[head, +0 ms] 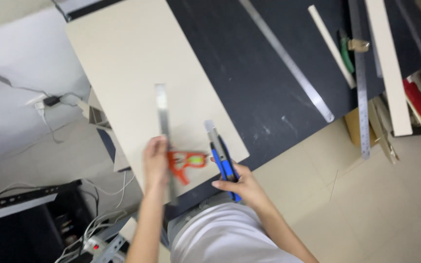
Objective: Measuring and cutting cardboard sheets using a metal ruler and a utility knife on a workbench.
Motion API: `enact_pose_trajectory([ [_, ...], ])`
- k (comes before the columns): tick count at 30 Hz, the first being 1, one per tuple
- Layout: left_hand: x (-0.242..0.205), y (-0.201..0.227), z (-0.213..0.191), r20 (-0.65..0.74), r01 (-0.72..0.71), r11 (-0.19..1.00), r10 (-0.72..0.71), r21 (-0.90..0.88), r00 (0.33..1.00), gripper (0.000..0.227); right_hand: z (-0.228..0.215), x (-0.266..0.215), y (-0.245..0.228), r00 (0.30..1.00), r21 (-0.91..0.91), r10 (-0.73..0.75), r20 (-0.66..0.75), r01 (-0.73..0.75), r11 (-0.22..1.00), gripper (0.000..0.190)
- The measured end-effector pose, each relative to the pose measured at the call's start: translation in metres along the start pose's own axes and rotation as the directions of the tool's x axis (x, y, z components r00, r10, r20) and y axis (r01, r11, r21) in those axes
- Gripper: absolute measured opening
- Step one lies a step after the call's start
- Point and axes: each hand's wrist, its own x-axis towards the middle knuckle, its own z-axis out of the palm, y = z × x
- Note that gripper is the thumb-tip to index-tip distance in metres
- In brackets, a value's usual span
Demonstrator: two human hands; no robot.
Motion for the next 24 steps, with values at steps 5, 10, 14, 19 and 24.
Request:
enact_pose_trajectory([
  [5, -0.034, 0.005, 0.193, 0.114, 0.205, 0.948, -0.182, -0.244, 0.977, 0.018, -0.077, 0.07, 0.072, 0.973, -0.114, -0.097, -0.209, 0.074, 0.991, 0.03],
  [10, -0.037, 0.031, 0.223, 0.544, 0.238, 0.959, -0.119, -0.155, 0.831, 0.049, -0.22, 0.132, 0.112, 0.803, -0.105, -0.105, -0.587, 0.053, 0.993, 0.027],
  [14, 0.018, -0.005, 0.121, 0.175, -0.23, 0.771, 0.155, 0.593, 0.972, 0.07, -0.348, 0.16, 0.09, 0.741, -0.408, -0.283, -0.609, 0.014, 0.913, 0.022],
  [19, 0.026, -0.014, -0.012, -0.476, 0.303, 0.508, 0.253, 0.806, 0.842, 0.112, -0.446, 0.194, 0.092, 0.599, -0.909, -0.693, -0.401, -0.165, 0.383, 0.031],
  [24, 0.009, -0.033, -0.045, -0.472, 0.258, 0.804, 0.031, 0.535, 0.881, 0.079, -0.415, 0.199, 0.103, 0.719, -0.89, -0.599, -0.352, -0.059, 0.452, 0.054],
])
